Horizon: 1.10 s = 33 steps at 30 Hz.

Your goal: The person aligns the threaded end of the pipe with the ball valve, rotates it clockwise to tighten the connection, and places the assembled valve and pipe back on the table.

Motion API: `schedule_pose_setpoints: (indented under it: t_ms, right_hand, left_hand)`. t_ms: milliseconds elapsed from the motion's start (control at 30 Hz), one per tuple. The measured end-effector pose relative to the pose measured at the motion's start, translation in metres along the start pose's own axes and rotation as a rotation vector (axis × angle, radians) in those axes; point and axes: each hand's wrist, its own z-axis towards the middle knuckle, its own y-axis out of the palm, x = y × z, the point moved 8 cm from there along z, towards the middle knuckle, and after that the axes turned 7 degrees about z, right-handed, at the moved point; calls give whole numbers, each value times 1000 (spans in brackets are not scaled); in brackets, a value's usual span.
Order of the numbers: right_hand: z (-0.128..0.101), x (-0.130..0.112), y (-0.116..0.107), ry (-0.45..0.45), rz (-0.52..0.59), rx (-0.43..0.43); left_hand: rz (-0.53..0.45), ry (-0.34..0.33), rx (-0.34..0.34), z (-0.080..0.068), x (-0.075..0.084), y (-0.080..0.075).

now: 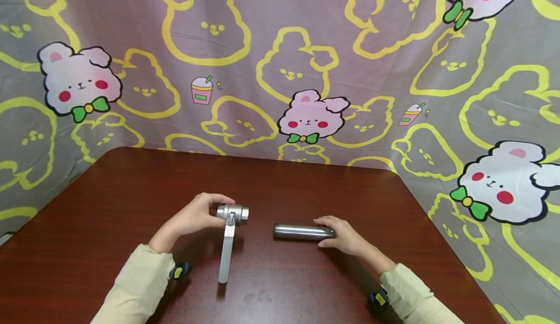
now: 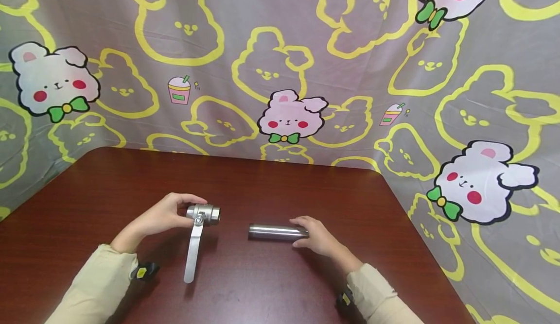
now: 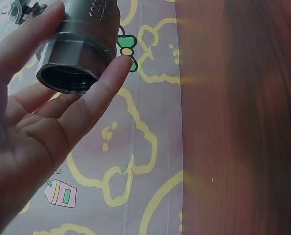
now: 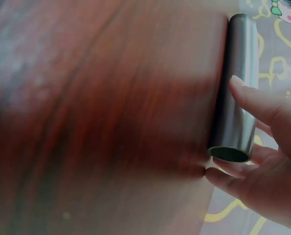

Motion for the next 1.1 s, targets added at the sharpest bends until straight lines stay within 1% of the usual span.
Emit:
schedule_pose_setpoints:
  t_ms: [200, 467, 567, 767, 900, 1100]
  right_hand:
    - [-1, 3, 2, 12, 10, -19]
    - [-1, 1, 3, 1, -30, -20]
    - [-1, 1, 3, 10, -39, -17]
    - [0, 2, 1, 20, -113, -5]
    - [0, 1, -2, 4, -140, 12]
    - [-2, -1, -3, -49, -132, 40]
  left_hand:
    - [-6, -2, -4, 0, 1, 0]
    - [-8, -4, -8, -1, 2, 1]
    - [-7, 0, -10, 0, 3, 1]
    - [-5, -3, -13, 0, 1, 2]
    - [-13, -13, -15, 0, -1, 2]
    - [-19, -11, -14, 0, -1, 2]
